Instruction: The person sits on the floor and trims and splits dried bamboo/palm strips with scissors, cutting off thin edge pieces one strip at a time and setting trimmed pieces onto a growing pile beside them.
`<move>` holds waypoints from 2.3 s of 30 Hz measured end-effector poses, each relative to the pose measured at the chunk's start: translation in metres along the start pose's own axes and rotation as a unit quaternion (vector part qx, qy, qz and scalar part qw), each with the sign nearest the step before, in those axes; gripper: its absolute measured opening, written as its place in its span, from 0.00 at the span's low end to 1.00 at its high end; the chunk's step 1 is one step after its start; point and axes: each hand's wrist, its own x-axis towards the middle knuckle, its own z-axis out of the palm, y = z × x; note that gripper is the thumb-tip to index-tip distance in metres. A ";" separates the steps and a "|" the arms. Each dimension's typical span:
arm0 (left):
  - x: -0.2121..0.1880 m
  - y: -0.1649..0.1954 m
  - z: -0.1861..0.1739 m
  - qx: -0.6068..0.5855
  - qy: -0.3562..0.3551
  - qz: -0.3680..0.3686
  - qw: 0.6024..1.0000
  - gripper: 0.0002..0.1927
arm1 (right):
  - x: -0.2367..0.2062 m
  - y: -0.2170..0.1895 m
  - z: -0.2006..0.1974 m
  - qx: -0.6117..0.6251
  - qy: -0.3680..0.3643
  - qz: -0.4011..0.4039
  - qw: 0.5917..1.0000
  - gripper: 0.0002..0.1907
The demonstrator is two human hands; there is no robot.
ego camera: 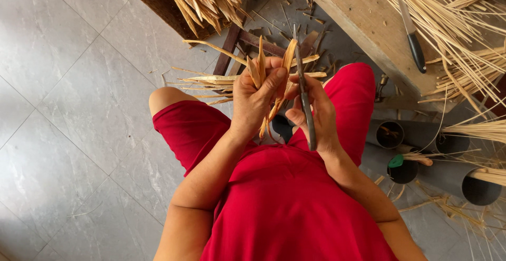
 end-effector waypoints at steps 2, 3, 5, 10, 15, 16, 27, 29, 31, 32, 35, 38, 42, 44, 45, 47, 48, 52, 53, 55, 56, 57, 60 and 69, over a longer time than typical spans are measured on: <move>0.000 -0.003 0.002 0.005 -0.007 0.032 0.999 0.06 | 0.001 0.000 0.001 -0.028 -0.002 -0.017 0.999 0.37; 0.000 -0.004 0.002 0.004 -0.009 0.038 0.999 0.06 | 0.002 0.001 0.002 -0.037 -0.003 -0.025 0.999 0.37; -0.001 -0.005 0.004 0.003 -0.012 0.048 0.999 0.05 | 0.003 0.003 0.002 -0.063 -0.004 -0.034 0.997 0.39; -0.001 -0.001 0.007 -0.007 -0.014 0.027 1.000 0.04 | 0.001 0.010 0.003 -0.080 0.011 0.007 0.997 0.44; -0.002 0.000 0.008 0.045 0.009 0.016 0.999 0.05 | -0.002 0.018 0.008 -0.048 0.027 -0.044 0.997 0.43; -0.002 0.000 0.008 0.054 0.009 0.019 0.998 0.05 | -0.002 0.019 0.009 -0.046 0.030 -0.044 0.998 0.42; -0.005 -0.004 0.007 0.093 -0.001 0.032 0.995 0.06 | -0.003 0.021 0.011 0.007 0.033 -0.057 0.998 0.40; -0.005 -0.004 0.008 0.087 -0.004 0.027 0.996 0.06 | -0.004 0.020 0.010 0.011 0.031 -0.084 0.996 0.38; -0.006 -0.004 0.007 0.106 -0.005 0.020 0.994 0.06 | -0.004 0.018 0.012 0.002 0.045 -0.087 0.995 0.37; -0.006 -0.004 0.006 0.117 -0.006 0.016 0.993 0.06 | -0.004 0.017 0.012 0.013 0.051 -0.055 0.997 0.36; -0.006 -0.004 0.004 0.122 -0.019 0.012 0.992 0.06 | -0.003 0.012 0.012 0.048 0.066 0.010 0.997 0.34; -0.002 0.001 0.002 0.163 -0.038 0.009 0.986 0.05 | 0.000 0.009 0.006 0.078 0.074 0.024 0.994 0.30; 0.007 0.036 -0.021 0.241 -0.054 0.148 0.958 0.04 | 0.002 0.012 -0.027 0.106 0.083 0.005 0.991 0.25; 0.013 0.064 -0.041 0.255 -0.038 0.194 0.947 0.06 | -0.002 0.017 -0.047 0.085 0.135 0.033 0.987 0.25; 0.014 0.072 -0.046 0.284 0.010 0.202 0.937 0.07 | -0.003 0.021 -0.058 0.074 0.162 0.044 0.983 0.25; 0.013 0.086 -0.055 0.372 0.145 0.195 0.896 0.09 | -0.003 0.034 -0.072 0.089 0.207 0.068 0.972 0.24; 0.014 0.085 -0.054 0.424 0.123 0.215 0.871 0.09 | -0.005 0.043 -0.076 0.095 0.229 0.079 0.966 0.24; 0.035 0.046 -0.046 0.587 0.002 0.286 0.757 0.16 | -0.011 0.075 -0.081 0.131 0.256 0.126 0.949 0.22; 0.045 0.024 -0.042 0.585 -0.033 0.240 0.774 0.16 | -0.010 0.082 -0.079 0.147 0.258 0.135 0.945 0.21; 0.068 -0.029 -0.035 0.644 -0.094 0.093 0.753 0.19 | -0.012 0.089 -0.080 0.150 0.256 0.141 0.944 0.20; 0.077 -0.056 -0.034 0.698 -0.118 -0.008 0.706 0.23 | -0.013 0.091 -0.080 0.137 0.253 0.138 0.948 0.19; 0.081 -0.081 -0.037 0.707 -0.117 -0.021 0.698 0.25 | -0.014 0.092 -0.079 0.123 0.251 0.134 0.951 0.19; 0.086 -0.141 -0.046 0.712 -0.119 -0.103 0.684 0.28 | -0.013 0.093 -0.076 0.112 0.246 0.138 0.953 0.16; 0.056 -0.138 -0.044 0.604 -0.085 -0.036 0.792 0.14 | -0.012 0.123 -0.061 0.030 0.186 0.146 0.971 0.17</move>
